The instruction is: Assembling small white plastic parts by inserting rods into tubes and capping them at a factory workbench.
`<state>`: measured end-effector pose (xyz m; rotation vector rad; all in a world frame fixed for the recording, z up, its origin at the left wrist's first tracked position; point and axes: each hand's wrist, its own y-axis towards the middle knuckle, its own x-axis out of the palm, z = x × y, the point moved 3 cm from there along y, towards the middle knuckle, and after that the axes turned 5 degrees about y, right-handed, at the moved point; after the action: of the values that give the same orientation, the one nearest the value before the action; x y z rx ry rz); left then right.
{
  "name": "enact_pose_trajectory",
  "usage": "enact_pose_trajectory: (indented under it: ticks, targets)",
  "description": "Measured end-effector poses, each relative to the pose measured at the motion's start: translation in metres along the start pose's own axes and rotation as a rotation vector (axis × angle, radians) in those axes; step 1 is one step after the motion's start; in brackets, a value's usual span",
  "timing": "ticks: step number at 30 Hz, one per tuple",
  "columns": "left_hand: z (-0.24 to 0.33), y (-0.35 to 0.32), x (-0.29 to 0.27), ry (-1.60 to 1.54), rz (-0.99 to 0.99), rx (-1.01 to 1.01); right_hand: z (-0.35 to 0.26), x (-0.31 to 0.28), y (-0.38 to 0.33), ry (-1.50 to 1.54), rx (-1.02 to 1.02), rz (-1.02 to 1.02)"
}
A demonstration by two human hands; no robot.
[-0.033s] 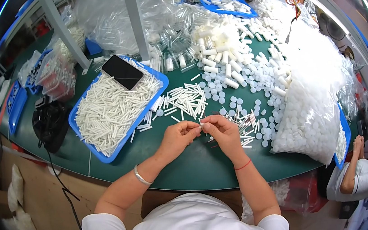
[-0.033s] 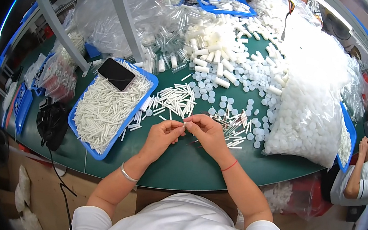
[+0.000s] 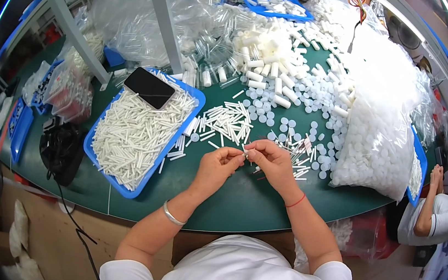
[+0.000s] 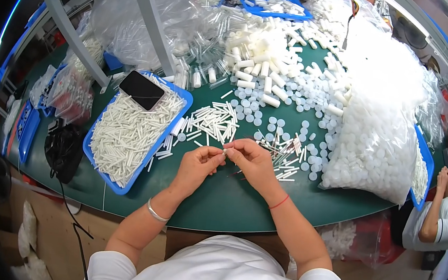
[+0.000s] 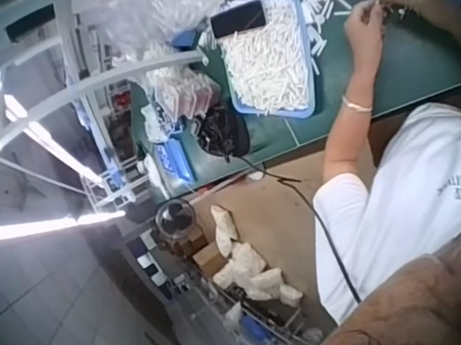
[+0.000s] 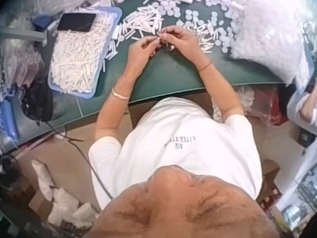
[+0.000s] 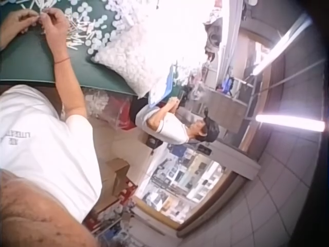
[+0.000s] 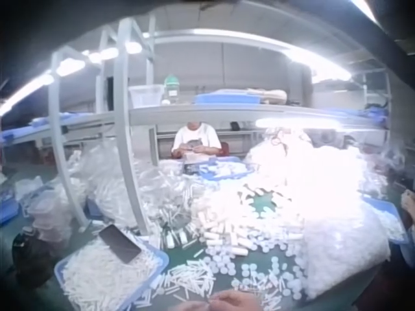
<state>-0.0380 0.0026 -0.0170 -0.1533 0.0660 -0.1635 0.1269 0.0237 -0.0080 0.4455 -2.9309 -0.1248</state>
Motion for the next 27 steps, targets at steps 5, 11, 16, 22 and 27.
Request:
enact_pose_trajectory:
  ticks: [5, 11, 16, 22, 27]
  targets:
    - [0.005, -0.001, 0.003, 0.101, 0.129, 0.096, 0.001, 0.000, 0.001, -0.060, -0.011, 0.020]
    - [0.021, 0.006, 0.008, 0.290, 0.196, 0.295, 0.002, -0.006, 0.001, 0.035, 0.019, 0.044]
    - [0.027, 0.044, 0.023, 0.192, -0.054, 0.167, 0.003, -0.030, 0.005, 0.186, -0.001, 0.287]
    - [0.031, 0.109, 0.047, 1.012, 0.091, 0.740, -0.020, -0.054, 0.010, 0.216, -0.013, 0.419]
    - [0.025, 0.126, 0.052, 1.057, 0.048, 0.760, -0.019, -0.058, 0.011, 0.190, 0.097, 0.477]
